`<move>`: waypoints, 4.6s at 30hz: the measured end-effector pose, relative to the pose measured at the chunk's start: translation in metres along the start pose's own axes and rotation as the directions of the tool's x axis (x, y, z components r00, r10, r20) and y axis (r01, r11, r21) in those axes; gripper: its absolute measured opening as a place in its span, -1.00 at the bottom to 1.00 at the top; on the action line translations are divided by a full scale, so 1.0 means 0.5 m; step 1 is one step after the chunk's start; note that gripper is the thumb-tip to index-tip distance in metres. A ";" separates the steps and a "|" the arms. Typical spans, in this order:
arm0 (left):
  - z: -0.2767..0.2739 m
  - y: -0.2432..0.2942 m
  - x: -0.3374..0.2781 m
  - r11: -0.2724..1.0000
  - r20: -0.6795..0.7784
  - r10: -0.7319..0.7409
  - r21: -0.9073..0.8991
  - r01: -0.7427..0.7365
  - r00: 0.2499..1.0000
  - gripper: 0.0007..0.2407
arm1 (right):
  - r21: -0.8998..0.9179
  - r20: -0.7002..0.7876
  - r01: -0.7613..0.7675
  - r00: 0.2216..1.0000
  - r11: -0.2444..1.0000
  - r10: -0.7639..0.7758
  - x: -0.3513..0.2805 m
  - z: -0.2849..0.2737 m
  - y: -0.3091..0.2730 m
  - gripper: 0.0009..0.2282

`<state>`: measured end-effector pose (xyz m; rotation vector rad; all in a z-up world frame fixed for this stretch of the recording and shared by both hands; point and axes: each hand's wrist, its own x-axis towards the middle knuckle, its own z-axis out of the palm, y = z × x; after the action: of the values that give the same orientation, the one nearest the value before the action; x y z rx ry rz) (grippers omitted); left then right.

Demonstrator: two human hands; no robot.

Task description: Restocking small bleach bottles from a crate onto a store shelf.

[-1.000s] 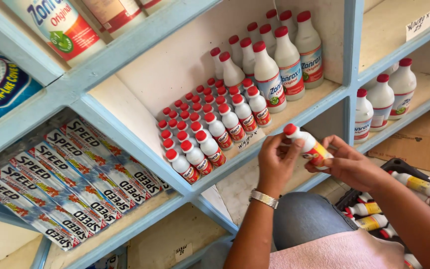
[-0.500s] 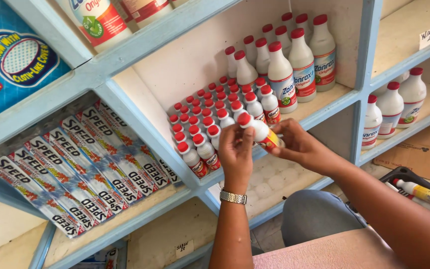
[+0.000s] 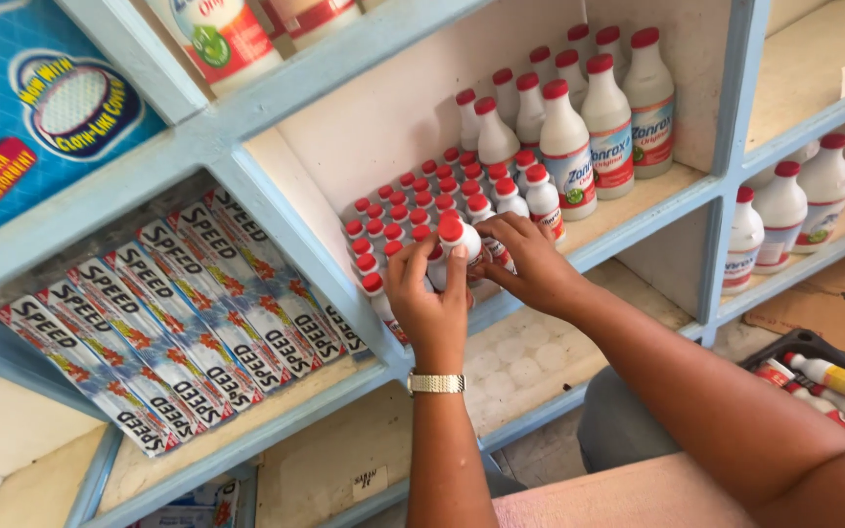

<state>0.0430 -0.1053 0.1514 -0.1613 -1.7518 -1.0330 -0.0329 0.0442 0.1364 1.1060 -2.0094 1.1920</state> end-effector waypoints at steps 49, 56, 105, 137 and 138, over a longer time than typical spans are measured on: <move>0.101 0.014 -0.105 0.863 0.181 0.366 0.300 -0.405 0.913 -0.70 | -0.221 -0.311 -0.074 0.950 0.972 0.001 -0.061 -0.106 0.012 -0.55; 0.176 0.013 -0.173 0.972 0.697 0.185 -0.025 -0.235 0.693 -0.74 | -0.268 -0.239 -0.050 0.971 0.962 -0.017 -0.257 -0.151 0.130 -0.62; 0.226 -0.070 -0.266 0.932 0.896 -0.148 -0.015 0.362 0.418 -0.64 | 0.706 0.691 -0.676 0.592 -0.210 0.415 -0.542 -0.129 0.209 -0.48; 0.089 0.115 -0.036 0.913 0.301 0.362 0.075 -0.401 0.882 -0.79 | 0.115 -0.096 -0.066 0.992 0.991 0.078 -0.103 -0.180 0.097 -0.59; 0.083 0.118 -0.027 0.910 0.302 0.371 0.072 -0.409 0.878 -0.79 | 0.114 -0.105 -0.062 0.992 0.992 0.074 -0.087 -0.174 0.083 -0.59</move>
<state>0.0520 -0.0350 0.1703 -0.5794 -1.9334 -0.6134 -0.0423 0.1489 0.1240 1.0088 -1.9318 1.3829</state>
